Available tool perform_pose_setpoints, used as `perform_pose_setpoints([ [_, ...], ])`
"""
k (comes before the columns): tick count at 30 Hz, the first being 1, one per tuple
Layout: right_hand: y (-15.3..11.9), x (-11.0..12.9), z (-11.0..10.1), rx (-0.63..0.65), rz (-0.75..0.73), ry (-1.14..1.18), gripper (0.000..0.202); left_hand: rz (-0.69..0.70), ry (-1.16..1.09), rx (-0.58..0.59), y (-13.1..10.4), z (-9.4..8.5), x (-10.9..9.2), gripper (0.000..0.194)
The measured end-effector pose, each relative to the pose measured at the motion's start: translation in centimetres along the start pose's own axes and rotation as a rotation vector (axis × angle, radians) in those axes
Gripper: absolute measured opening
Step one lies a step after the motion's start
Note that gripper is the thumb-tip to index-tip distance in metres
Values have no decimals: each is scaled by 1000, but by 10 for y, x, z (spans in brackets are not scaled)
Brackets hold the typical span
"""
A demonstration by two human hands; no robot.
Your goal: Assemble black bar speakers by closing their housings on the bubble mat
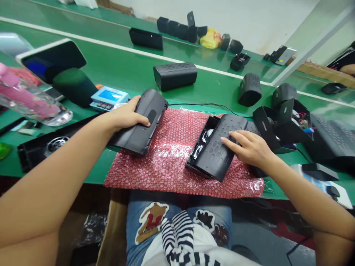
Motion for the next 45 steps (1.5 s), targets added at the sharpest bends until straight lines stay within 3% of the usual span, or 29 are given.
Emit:
perform_pose_setpoints([
  [3, 0, 0, 4, 106, -3, 7, 48, -3, 7, 1, -1, 0, -1, 113],
  [7, 24, 2, 3, 229, -65, 82, 56, -14, -7, 9, -4, 1, -4, 111],
  [11, 54, 8, 4, 429, -221, 161, 81, -7, -22, 4, -4, 2, -6, 111],
  [14, 70, 10, 4, 501, -282, 170, 94, 7, 24, -13, 0, 3, -3, 115],
  [17, 80, 10, 3, 511, -316, 154, 97, -3, 110, -46, 6, 3, 1, 121],
  [22, 85, 14, 1, 517, -440, 173, 85, 12, 212, -76, 9, 5, 3, 125],
  [28, 92, 19, -3, 483, -433, 139, 81, 12, 268, -93, 2, 7, -3, 121],
  [41, 94, 26, 14, 550, -398, 147, 88, 8, 205, -97, 5, 7, 0, 121],
  [43, 93, 24, 9, 557, -362, 175, 90, -14, 186, -91, 4, 7, 0, 122],
  [45, 98, 19, -12, 520, -294, 229, 96, -25, 172, -84, 4, 7, 1, 122],
])
Point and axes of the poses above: each hand's wrist, its own y-axis towards the middle knuckle, its own z-axis out of the palm, x = y × z, the point moved 4 cm from there along y, towards the middle knuckle, and after that the axes turned 3 degrees about y, right-handed, at the moved point
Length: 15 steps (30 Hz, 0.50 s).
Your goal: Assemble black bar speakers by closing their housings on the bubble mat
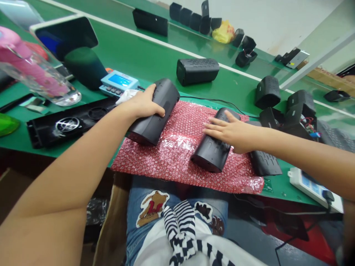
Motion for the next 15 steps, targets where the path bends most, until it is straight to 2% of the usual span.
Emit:
perform_pose_setpoints([
  [2, -9, 3, -34, -130, 44, 74, 104, 10, 5, 3, 1, 0, 1, 122],
  [4, -16, 7, -66, -344, 80, 119, 99, 34, 19, -5, 2, 0, 1, 120],
  [6, -16, 8, -77, -583, 168, 116, 88, 52, 31, -17, 2, -1, 1, 118],
  [7, -13, 9, -71, -687, 203, 118, 89, 55, 36, -21, 1, -2, 1, 118],
  [8, -4, 9, -57, -654, 220, 135, 92, 61, 39, -20, 1, -3, 0, 118],
  [10, 16, 8, -16, -483, 214, 209, 93, 81, 35, -14, -1, -4, -1, 115],
  [11, 25, 7, 5, -339, 203, 237, 81, 93, 30, -11, -1, -4, -1, 114],
  [12, 30, 5, 19, -321, 216, 245, 73, 103, 30, -8, -1, -4, -1, 112],
  [14, 32, 0, 35, -350, 283, 273, 62, 111, 51, -12, 2, -4, 2, 110],
  [15, 27, -2, 37, -437, 350, 291, 60, 108, 68, -16, 5, -4, 5, 110],
])
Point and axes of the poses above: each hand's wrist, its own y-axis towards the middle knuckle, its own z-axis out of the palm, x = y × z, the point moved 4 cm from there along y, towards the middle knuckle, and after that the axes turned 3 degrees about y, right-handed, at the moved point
